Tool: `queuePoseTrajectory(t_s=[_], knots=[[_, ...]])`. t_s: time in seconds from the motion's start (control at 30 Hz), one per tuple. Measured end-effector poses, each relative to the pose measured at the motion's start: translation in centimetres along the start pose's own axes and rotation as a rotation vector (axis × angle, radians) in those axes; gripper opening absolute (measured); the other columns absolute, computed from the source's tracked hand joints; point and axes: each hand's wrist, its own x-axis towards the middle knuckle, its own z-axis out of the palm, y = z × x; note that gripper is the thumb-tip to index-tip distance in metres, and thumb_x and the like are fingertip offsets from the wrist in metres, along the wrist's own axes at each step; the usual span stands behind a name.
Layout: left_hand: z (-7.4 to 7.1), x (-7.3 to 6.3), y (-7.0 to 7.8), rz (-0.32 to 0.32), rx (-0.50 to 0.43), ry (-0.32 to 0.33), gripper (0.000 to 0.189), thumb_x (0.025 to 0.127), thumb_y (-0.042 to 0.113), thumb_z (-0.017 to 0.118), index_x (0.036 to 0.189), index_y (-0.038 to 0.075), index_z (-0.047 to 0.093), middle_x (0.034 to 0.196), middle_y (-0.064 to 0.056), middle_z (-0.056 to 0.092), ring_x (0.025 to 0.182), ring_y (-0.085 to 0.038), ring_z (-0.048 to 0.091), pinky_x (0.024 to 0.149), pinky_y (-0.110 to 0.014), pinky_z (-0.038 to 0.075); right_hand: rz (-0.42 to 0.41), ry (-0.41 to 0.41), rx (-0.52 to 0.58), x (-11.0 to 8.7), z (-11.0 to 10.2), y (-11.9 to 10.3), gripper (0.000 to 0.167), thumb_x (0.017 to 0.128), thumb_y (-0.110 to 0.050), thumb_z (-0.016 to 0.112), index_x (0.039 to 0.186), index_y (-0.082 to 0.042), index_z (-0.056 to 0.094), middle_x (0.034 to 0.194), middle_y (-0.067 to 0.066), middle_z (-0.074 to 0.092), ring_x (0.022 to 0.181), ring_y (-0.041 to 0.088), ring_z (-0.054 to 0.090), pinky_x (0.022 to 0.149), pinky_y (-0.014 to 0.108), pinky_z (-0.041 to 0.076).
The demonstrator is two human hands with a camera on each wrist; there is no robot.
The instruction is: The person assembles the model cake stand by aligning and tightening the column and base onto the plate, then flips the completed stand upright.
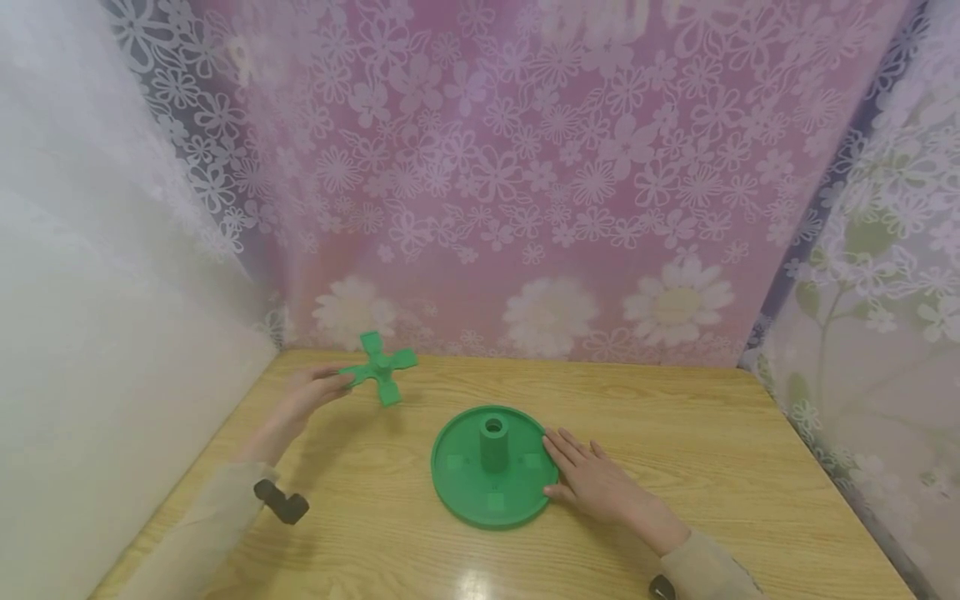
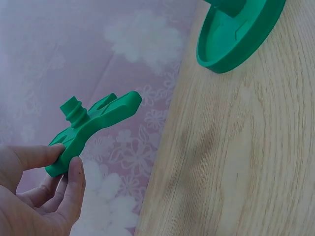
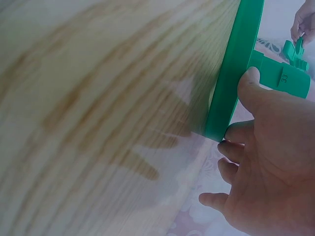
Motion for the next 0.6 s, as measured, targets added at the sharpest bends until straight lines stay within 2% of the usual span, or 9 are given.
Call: queuePoseTrajectory(t_s=[0.17, 0.37, 0.6], knots=[[1.1, -0.1, 0.2, 0.02, -0.003, -0.001, 0.05, 0.101, 0.014, 0.065, 0.143, -0.007, 0.05, 0.128, -0.02, 0.061, 0.096, -0.012, 0.068, 0.102, -0.036, 0.055, 0.002, -0.006, 0.012, 0.0, 0.0, 0.0, 0.075, 0.104, -0.045, 0.053, 0.156, 0.004, 0.031, 0.164, 0.023, 0.026, 0.15, 0.044, 0.024, 0.112, 0.073, 0.028], [2.6, -0.3, 0.6, 0.033, 0.017, -0.003, 0.048, 0.1, 0.016, 0.066, 0.141, -0.005, 0.054, 0.132, -0.024, 0.06, 0.105, -0.023, 0.07, 0.102, -0.039, 0.055, 0.003, -0.006, 0.013, 0.0, 0.0, 0.0, 0.075, 0.104, -0.044, 0.054, 0.156, 0.005, 0.031, 0.164, 0.023, 0.026, 0.149, 0.044, 0.025, 0.112, 0.073, 0.028], [4.4, -0.9, 1.3, 0.085, 0.034, -0.029, 0.043, 0.099, 0.018, 0.069, 0.135, -0.003, 0.061, 0.118, -0.017, 0.067, 0.099, -0.02, 0.071, 0.096, -0.037, 0.058, 0.007, -0.011, 0.022, 0.0, -0.1, 0.0, 0.075, 0.104, -0.044, 0.054, 0.156, 0.005, 0.031, 0.163, 0.023, 0.026, 0.149, 0.045, 0.025, 0.112, 0.074, 0.027]])
